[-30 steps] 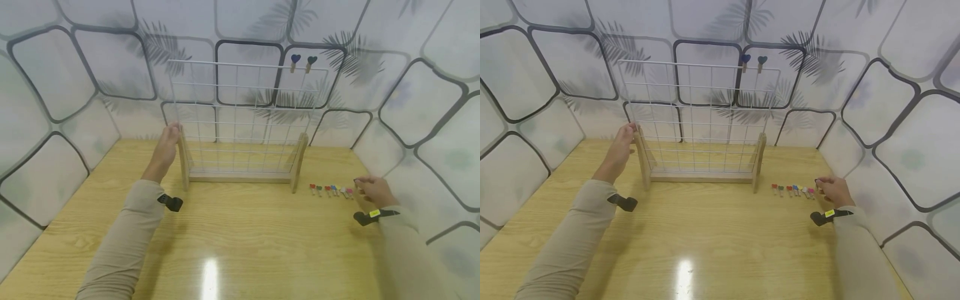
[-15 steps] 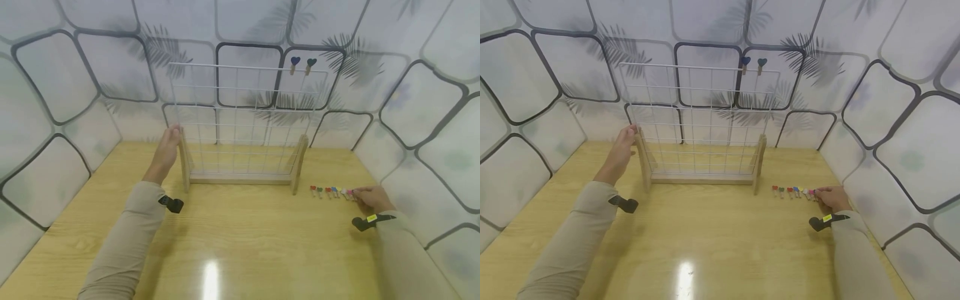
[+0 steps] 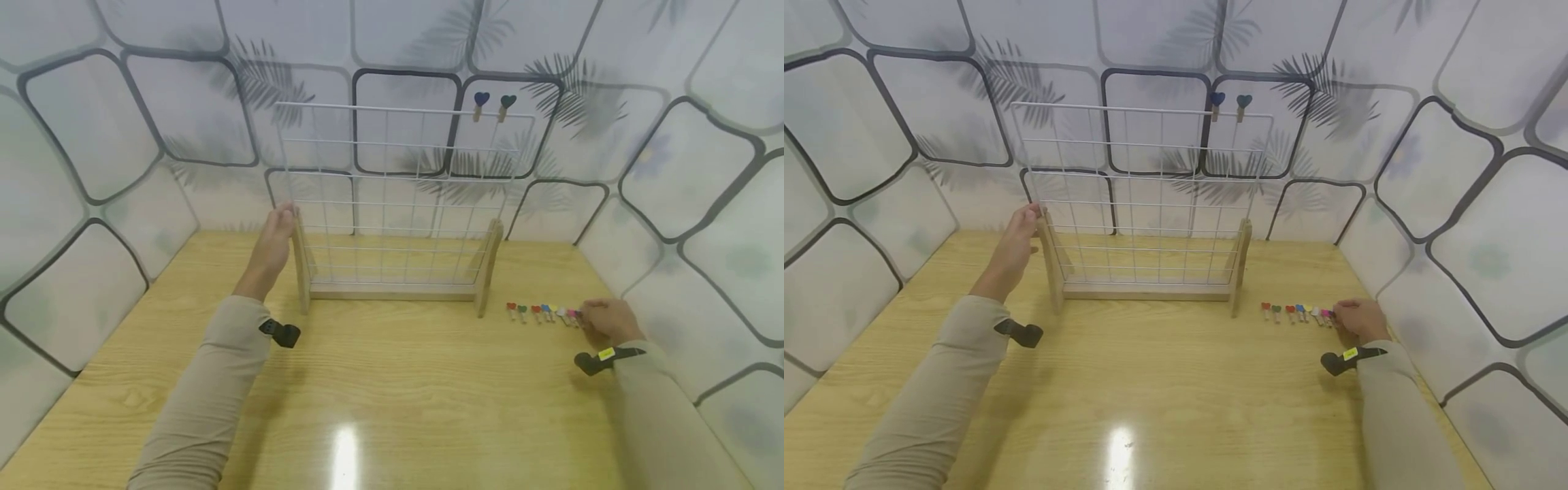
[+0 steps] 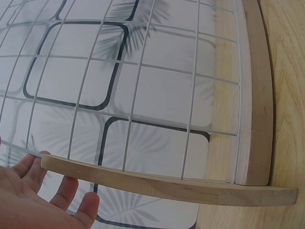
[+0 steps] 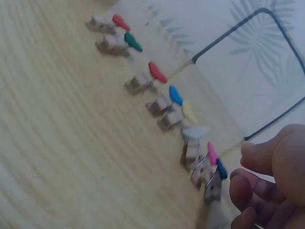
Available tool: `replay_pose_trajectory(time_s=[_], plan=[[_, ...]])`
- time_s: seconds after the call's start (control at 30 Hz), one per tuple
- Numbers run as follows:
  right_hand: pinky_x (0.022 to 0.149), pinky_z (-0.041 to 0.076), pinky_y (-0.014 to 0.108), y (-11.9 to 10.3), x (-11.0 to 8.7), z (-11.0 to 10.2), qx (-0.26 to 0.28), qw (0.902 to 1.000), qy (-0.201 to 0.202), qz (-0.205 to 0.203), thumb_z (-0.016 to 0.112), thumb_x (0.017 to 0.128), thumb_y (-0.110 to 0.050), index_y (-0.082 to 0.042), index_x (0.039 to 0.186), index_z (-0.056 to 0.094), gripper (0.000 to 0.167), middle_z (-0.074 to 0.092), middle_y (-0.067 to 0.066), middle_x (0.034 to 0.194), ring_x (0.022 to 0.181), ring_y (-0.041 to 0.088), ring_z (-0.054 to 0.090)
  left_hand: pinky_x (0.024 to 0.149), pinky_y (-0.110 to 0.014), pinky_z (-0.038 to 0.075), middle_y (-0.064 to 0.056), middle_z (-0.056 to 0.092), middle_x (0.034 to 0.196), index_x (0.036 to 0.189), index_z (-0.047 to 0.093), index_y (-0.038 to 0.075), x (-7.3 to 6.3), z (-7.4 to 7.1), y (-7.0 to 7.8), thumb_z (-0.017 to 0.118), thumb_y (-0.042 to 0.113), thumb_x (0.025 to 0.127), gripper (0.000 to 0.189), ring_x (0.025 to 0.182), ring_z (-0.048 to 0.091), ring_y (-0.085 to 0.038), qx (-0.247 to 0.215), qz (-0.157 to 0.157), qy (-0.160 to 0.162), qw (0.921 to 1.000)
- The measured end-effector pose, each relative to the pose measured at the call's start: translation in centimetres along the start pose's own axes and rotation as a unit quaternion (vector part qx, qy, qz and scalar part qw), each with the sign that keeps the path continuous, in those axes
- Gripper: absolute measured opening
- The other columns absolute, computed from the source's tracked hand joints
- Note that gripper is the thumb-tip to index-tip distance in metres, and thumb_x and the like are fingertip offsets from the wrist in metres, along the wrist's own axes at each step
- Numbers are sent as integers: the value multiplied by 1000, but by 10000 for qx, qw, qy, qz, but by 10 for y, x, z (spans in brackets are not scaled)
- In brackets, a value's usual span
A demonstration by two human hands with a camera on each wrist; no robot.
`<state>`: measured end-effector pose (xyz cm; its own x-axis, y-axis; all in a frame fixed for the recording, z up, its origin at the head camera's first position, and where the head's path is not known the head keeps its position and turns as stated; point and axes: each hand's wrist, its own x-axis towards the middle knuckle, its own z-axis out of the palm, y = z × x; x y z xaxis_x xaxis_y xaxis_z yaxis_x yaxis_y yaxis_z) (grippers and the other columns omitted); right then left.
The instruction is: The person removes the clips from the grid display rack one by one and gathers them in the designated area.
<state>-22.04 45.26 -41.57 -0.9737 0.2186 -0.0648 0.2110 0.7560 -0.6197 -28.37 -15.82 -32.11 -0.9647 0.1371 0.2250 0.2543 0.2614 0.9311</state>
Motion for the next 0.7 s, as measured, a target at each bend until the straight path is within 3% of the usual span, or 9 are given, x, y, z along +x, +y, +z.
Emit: replay_pose_trajectory(time_s=[0.2, 0.3, 0.4, 0.53, 0.7], plan=[[64, 54, 28, -29, 2, -11, 1073, 9942, 7, -93, 40, 104, -34, 12, 138, 41, 58, 60, 25, 120, 74, 0, 59, 117, -47, 5, -10, 17, 160, 156, 10, 9, 0, 0, 0, 21, 49, 105, 66, 146, 10, -30, 7, -21, -11, 10000], [64, 54, 27, -53, 5, -20, 1621, 9865, 60, -209, 39, 104, -35, 8, 134, 47, 52, 67, 1, 105, 72, 1, 59, 117, -48, 5, -11, 16, 160, 156, 10, 9, 0, 1, 1, 21, 50, 105, 67, 145, 11, -30, 31, -53, -17, 10000], [60, 52, 23, -78, 8, -30, 2215, 9742, 73, -417, 42, 104, -32, -8, 118, 59, 33, 63, -19, 90, 70, 4, 60, 117, -49, 6, -11, 17, 160, 156, 11, 10, 0, 1, 2, 21, 50, 105, 66, 145, 12, -31, 36, -70, 5, 10000], [56, 50, 19, -113, 14, -40, 2695, 9600, 187, -740, 45, 104, -33, -24, 100, 61, 19, 66, -18, 89, 67, 4, 60, 117, -48, 5, -10, 15, 160, 156, 10, 11, 0, 1, 2, 21, 51, 104, 67, 146, 9, -30, 54, -99, -4, 9999], [52, 48, 19, -160, 16, -55, 2906, 9493, 330, -1152, 43, 104, -31, -19, 104, 61, 22, 67, -13, 90, 63, 6, 59, 118, -46, 3, -10, 13, 160, 156, 7, 9, 1, 1, 2, 20, 51, 104, 68, 146, 6, -29, 88, -97, -24, 9999]])
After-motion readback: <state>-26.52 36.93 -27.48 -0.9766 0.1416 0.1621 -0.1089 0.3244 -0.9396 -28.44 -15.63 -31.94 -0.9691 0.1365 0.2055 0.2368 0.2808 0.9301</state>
